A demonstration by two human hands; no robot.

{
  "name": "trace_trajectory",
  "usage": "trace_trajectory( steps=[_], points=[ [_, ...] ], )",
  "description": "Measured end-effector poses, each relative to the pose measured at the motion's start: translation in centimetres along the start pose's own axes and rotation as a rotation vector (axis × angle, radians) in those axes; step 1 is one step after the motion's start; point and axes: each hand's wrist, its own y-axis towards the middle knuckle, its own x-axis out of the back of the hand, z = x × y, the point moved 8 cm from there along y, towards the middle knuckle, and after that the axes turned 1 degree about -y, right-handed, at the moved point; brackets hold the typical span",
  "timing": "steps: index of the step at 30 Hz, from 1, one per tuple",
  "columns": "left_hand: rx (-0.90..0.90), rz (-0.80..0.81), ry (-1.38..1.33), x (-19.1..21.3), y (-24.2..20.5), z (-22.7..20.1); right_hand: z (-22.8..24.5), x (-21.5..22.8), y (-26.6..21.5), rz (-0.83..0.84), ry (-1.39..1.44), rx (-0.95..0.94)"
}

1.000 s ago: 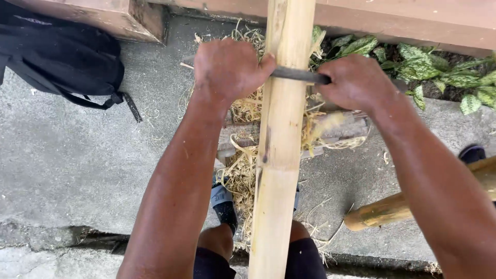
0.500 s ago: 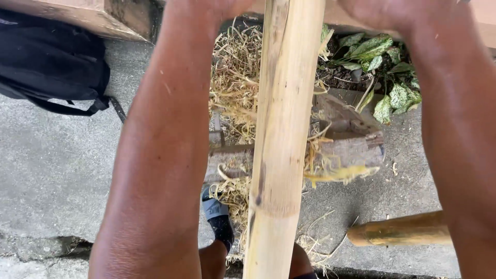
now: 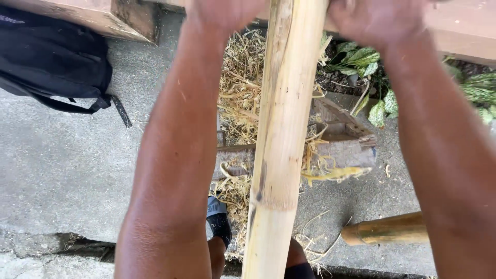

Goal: The person is using a machete to shave and smooth the outer surface of bamboo stalks.

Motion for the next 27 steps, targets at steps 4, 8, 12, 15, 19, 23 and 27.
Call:
trace_trajectory(
  steps=[4,8,12,15,19,23,27],
  points=[
    [-0.008,-0.077,0.020,4.2,-3.3,-2.6,5.6,7.6,-2.2,0.077,-0.057,-0.070],
    [0.315,0.668,-0.078,4.7,-11.8,-4.8,10.3,9.9,-7.0,0.530,-0.041,-0.166],
    [0.275,0.659,-0.215,4.1,-14.9,-6.2,11.8,11.0,-8.9,0.927,0.114,-0.243],
    [0.288,0.630,-0.287,2.2,-11.4,-5.3,8.6,9.0,-7.3,1.109,-0.075,-0.210],
    [0.354,0.486,-0.310,-0.3,-5.9,-2.6,4.6,7.0,-1.4,0.906,-0.270,-0.049],
    [0.257,0.072,-0.320,-0.2,-0.6,-0.5,1.8,4.1,2.6,0.826,-0.239,-0.097],
    [0.203,-0.232,-0.272,2.7,-1.0,-1.4,1.1,-0.4,1.9,0.812,-0.132,-0.203]
  ],
)
